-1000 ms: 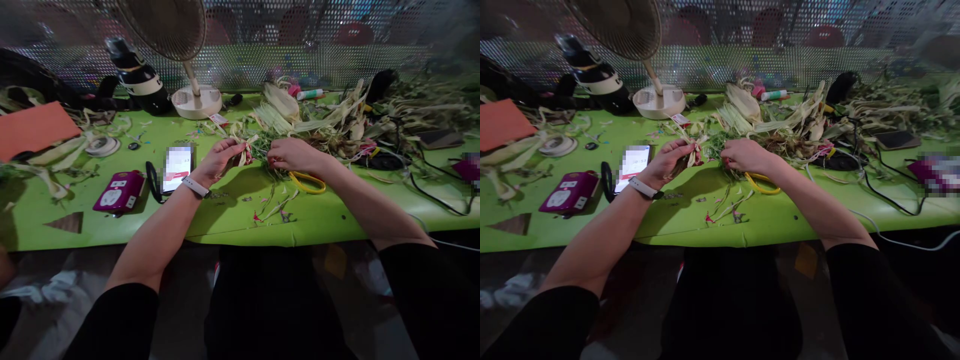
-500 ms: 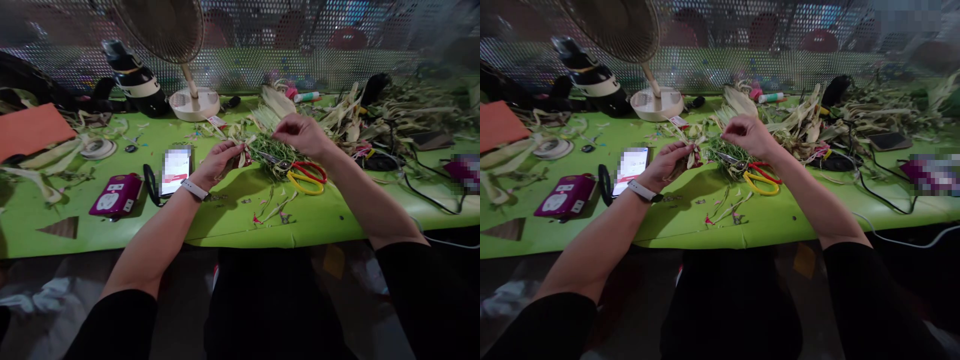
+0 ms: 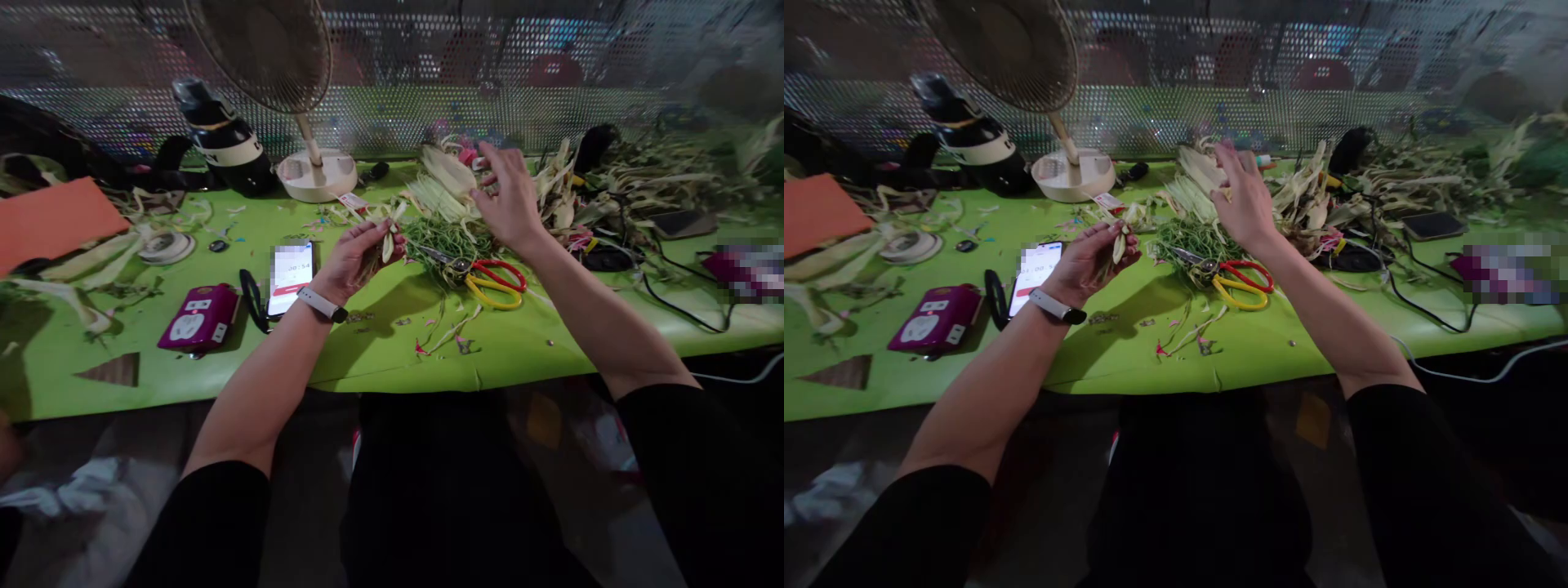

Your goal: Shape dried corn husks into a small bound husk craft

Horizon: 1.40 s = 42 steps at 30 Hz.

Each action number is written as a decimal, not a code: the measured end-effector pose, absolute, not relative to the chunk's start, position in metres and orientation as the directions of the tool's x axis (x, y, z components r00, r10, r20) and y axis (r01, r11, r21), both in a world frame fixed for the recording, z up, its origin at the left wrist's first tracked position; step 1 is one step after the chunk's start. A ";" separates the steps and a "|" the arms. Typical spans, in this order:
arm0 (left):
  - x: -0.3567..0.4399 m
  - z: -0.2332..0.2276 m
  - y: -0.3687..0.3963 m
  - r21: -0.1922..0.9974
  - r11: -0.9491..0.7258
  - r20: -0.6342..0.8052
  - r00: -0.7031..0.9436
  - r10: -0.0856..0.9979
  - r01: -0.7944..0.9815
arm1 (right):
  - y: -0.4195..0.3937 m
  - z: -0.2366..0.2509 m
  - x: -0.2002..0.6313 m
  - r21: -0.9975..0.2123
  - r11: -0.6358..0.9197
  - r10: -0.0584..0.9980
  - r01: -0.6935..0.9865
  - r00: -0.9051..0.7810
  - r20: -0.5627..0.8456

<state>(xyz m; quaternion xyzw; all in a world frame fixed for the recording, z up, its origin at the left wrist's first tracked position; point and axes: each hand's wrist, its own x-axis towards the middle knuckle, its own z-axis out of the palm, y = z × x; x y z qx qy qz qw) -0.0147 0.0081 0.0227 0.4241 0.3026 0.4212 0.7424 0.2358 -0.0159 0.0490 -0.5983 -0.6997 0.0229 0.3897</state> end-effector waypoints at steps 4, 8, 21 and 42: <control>-0.014 0.018 0.011 0.893 0.257 -0.068 0.456 0.887 -0.368 | -0.049 0.042 0.215 -0.257 0.338 0.913 0.905 -0.249 0.322; -0.013 0.013 0.012 0.910 0.246 -0.067 0.467 0.882 -0.334 | -0.071 0.032 0.186 -0.079 0.270 0.963 0.959 -0.270 0.018; -0.009 0.009 0.012 0.896 0.277 -0.063 0.518 0.853 -0.348 | -0.045 0.022 0.208 -0.867 -0.052 0.989 0.496 -0.092 -0.112; -0.012 0.016 0.001 0.897 0.305 -0.027 0.649 0.760 -0.320 | -0.094 0.080 0.156 -0.789 0.450 0.849 0.419 -0.475 0.232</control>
